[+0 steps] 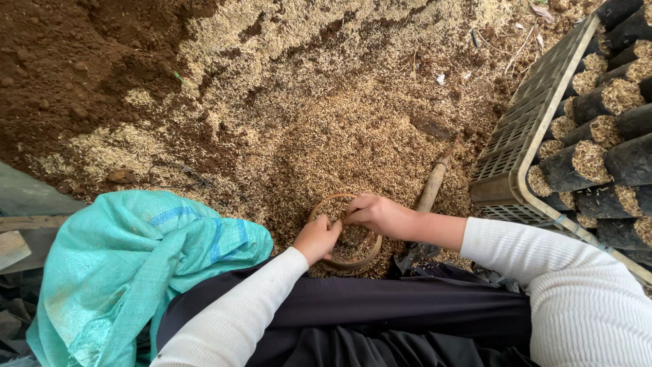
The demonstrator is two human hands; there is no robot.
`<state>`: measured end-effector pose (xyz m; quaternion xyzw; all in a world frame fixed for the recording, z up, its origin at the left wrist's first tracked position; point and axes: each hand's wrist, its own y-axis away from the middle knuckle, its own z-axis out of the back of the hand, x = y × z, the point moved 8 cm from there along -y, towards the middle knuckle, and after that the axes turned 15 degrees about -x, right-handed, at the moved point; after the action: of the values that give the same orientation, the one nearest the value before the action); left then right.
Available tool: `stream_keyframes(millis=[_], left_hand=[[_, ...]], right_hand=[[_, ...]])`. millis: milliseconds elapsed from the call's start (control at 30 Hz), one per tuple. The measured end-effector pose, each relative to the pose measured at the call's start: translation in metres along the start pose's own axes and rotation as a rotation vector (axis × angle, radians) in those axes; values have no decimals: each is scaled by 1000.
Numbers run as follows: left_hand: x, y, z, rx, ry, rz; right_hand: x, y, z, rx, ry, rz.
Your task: The person sits on the ground and fills small black nursery pots with a soil and sawdust mixture. They press the mix into each pot by hand using a round sieve, set filled pots aside, and near the end scoop more mixture with a small hoe.
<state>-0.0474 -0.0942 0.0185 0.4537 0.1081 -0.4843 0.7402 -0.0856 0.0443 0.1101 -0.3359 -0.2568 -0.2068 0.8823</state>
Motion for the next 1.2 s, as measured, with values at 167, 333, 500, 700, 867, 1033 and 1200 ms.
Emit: stream_keyframes(millis=[167,333,500,700,867,1033,1200], left_hand=[[-1,1,-7,-14,245,-61],[-7,4,-1,-217,61,-255],[-4,-5,-6,-249,-109,-272],[1,-29,-12,-402,-133,-511],[1,-43,-26,-463,-161,-652],[-29,-33,-29,-478,-196,-641],[-63,-23,-15,-269,158,-264]], right_hand=[[1,8,-15,106,76,-27],[31,21,-18,89,169,173],[29,9,-10,77,94,199],[-37,17,1,190,307,-513],[-51,60,-29,406,-72,-1005],[-58,68,-9,300,-19,-924],[-54,65,46,220,46,-864]])
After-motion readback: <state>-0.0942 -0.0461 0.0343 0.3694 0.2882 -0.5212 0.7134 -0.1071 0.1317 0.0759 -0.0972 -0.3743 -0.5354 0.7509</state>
